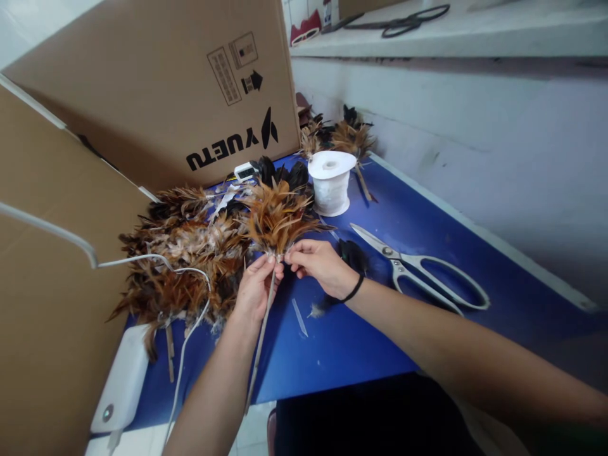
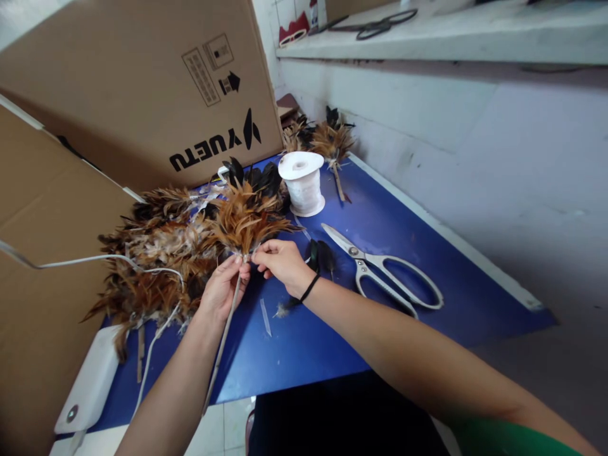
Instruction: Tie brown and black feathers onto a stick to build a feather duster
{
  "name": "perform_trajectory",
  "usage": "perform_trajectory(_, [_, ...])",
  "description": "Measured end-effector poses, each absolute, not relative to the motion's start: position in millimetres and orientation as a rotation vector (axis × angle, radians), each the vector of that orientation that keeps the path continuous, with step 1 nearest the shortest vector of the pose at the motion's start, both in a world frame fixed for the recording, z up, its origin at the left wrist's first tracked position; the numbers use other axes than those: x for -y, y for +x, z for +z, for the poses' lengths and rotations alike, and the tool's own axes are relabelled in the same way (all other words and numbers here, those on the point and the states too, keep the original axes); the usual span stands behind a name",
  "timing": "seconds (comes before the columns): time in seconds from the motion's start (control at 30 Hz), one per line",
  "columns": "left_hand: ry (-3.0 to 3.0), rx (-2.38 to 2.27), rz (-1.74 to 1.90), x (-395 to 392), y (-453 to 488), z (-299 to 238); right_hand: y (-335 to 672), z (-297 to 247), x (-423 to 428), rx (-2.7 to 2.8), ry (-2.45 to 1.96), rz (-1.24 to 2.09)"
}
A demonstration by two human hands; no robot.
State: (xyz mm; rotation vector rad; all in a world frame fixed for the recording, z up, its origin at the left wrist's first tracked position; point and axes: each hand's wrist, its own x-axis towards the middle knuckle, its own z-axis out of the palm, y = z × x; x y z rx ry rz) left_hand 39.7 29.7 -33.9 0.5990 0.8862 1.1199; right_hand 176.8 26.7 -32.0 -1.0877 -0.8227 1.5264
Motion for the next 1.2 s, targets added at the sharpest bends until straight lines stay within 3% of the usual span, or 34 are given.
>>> perform_trajectory(0.77, [0.853, -0.993, 1.092, -26, 45, -39, 183, -32, -24, 0.915, -0.956, 1.731])
perform_trajectory(1.2, [0.979, -1.004, 1.127, -21, 48, -40, 180, -42, -24, 0.900, -0.991, 1.674])
